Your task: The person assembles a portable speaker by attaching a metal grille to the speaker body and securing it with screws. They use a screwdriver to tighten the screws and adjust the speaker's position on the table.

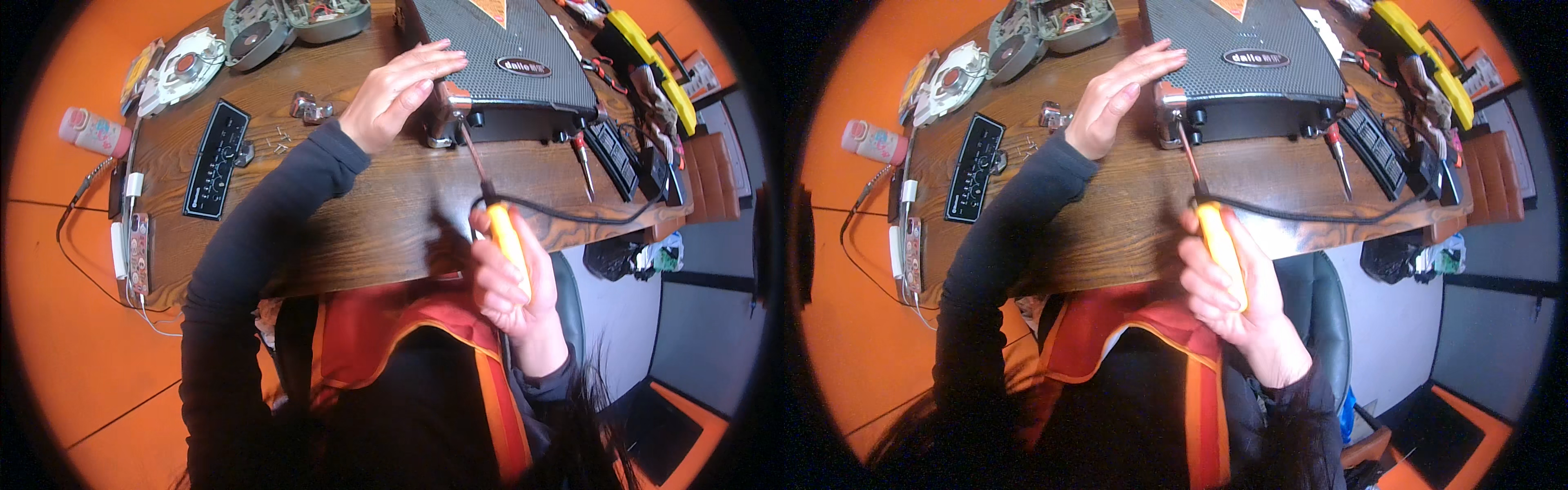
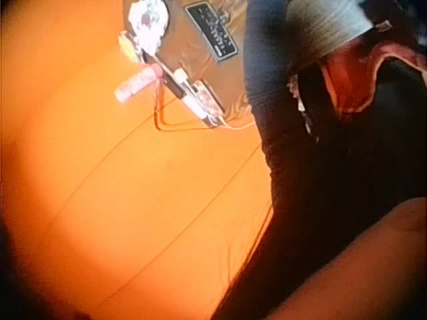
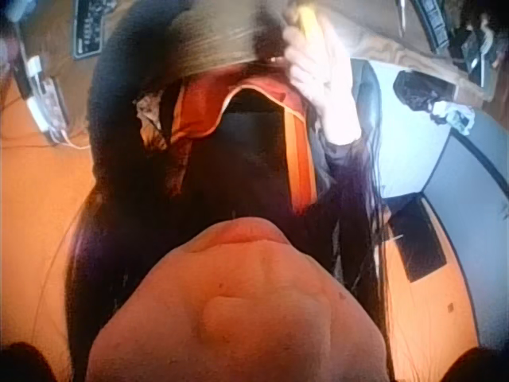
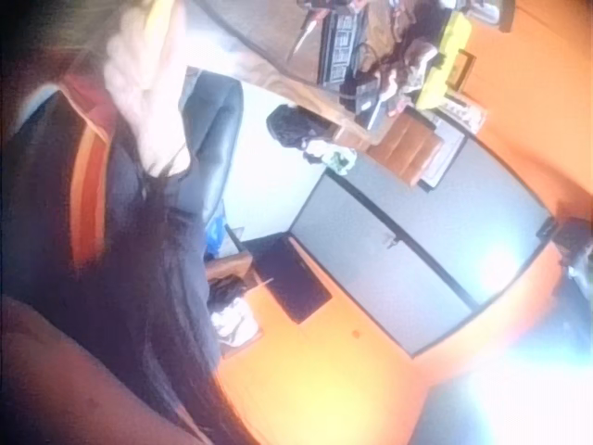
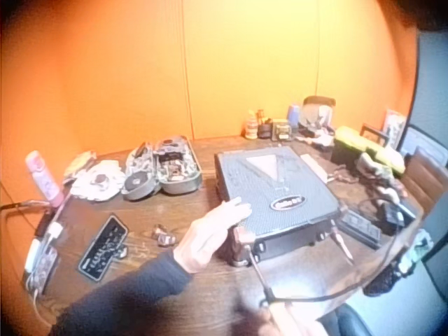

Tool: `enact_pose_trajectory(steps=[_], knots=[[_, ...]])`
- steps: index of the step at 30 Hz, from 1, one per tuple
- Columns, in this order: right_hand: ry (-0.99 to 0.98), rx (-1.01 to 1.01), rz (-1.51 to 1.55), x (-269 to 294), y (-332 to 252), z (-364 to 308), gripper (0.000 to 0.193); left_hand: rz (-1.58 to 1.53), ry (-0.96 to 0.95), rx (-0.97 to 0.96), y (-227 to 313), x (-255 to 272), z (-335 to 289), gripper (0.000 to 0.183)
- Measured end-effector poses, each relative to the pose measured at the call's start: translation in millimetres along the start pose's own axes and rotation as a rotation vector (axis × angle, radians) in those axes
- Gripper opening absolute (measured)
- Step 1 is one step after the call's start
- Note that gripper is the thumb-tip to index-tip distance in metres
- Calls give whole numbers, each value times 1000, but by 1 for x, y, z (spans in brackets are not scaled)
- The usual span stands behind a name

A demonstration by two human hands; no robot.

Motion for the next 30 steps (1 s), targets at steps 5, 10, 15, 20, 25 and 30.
enact_pose_trajectory(steps=[5, 10, 15, 20, 25, 30], knots=[[380, 253, -1024, 30, -31, -57, 34, 140, 244, 256, 25, 23, -20, 36], [756, 306, -1912, 42, -65, -141, 44, 89, 268, 420, 44, 11, -42, 21], [314, 575, -2157, 26, -99, -198, 41, 14, 181, 693, 76, 17, -68, 12], [231, 1077, -1511, 0, -92, -163, 54, -85, 8, 661, 111, 18, -96, 16], [200, 1182, -1610, -28, -66, -50, 57, 214, 77, 624, 108, 39, -107, 22], [269, 859, -1569, -36, -27, -5, 48, 748, 161, 562, 71, 92, -108, 16]])
Point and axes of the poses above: each hand's wrist, its own z-axis towards the middle knuckle, its own x-axis out of the back of the hand, y = z × x, the point moved 2 cm from there along z, towards the middle knuckle, and after that the axes turned 12 degrees about y, right-handed, at the moved point
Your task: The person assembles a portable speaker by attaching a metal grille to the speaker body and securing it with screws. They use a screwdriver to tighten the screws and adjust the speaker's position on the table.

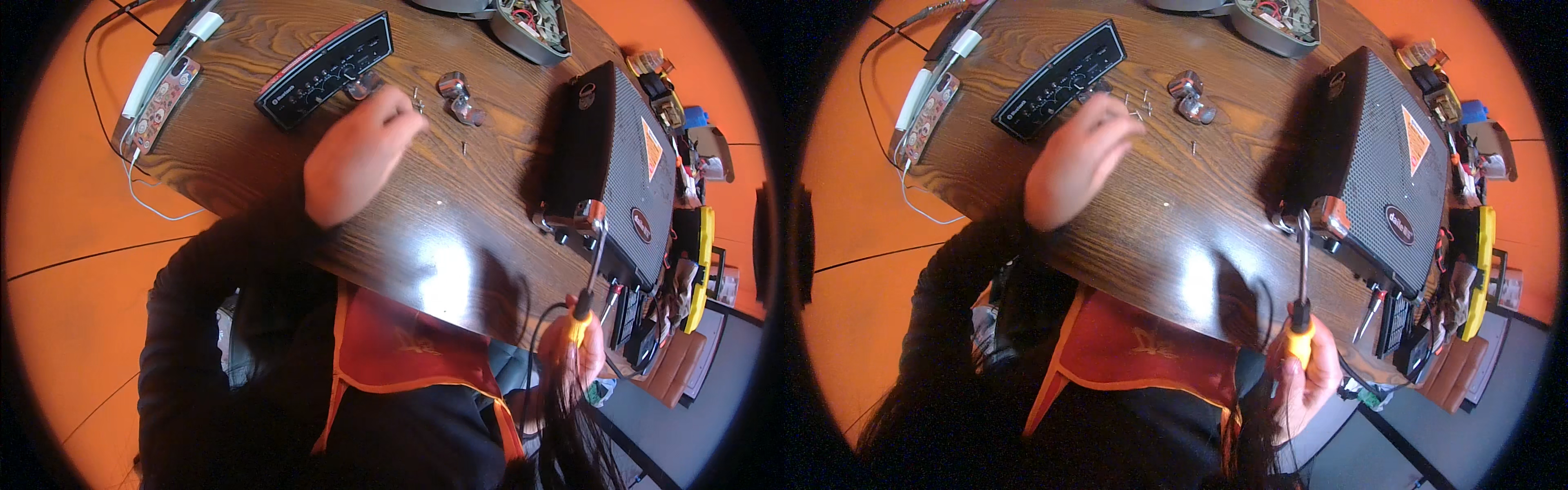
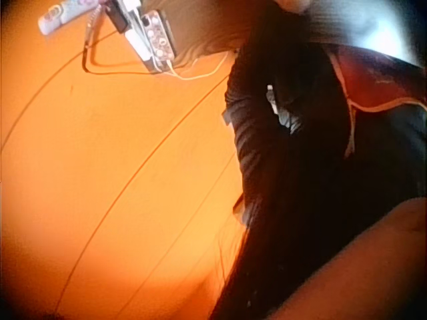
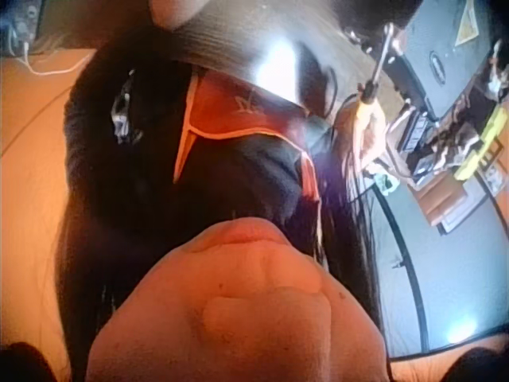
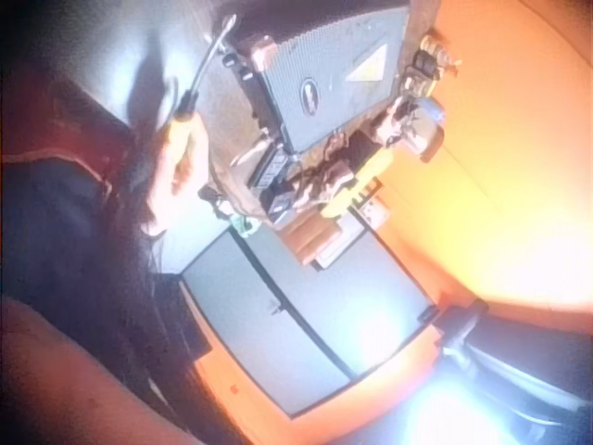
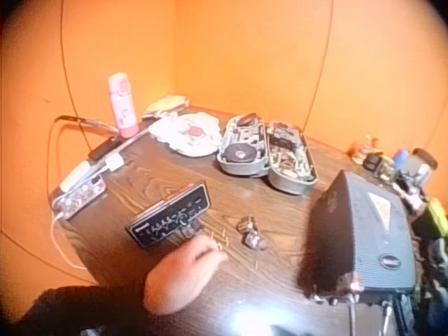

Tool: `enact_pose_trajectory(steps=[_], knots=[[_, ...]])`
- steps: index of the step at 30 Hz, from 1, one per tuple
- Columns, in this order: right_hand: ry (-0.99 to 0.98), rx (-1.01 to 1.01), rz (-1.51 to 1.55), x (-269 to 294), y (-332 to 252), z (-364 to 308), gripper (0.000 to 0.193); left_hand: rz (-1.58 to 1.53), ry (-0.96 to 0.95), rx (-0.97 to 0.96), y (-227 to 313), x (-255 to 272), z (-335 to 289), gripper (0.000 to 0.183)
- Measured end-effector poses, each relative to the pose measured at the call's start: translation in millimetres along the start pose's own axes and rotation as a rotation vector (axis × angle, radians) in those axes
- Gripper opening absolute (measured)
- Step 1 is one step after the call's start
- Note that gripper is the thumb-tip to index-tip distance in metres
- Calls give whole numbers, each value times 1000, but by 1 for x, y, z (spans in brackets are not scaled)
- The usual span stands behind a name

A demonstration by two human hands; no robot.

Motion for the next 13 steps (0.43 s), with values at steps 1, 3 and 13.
enact_pose_trajectory(steps=[1, 3, 13], knots=[[-6, -31, -10, -6, 1, 0, 49, 64, -4, 26, -7, 2, 5, 17], [-18, -93, -31, -16, 6, 0, 49, 73, 3, -37, -17, 1, 17, 17], [70, -37, -227, -31, 21, 0, 51, -22, -277, -435, -5, -41, 32, 20]])
Point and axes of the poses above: each hand's wrist, its own z-axis towards the middle knuckle, its own x-axis out of the back of the hand, y = z × x, the point moved 2 cm from there along z, towards the middle knuckle, and after that the axes turned 12 degrees about y, right-handed, at the moved point
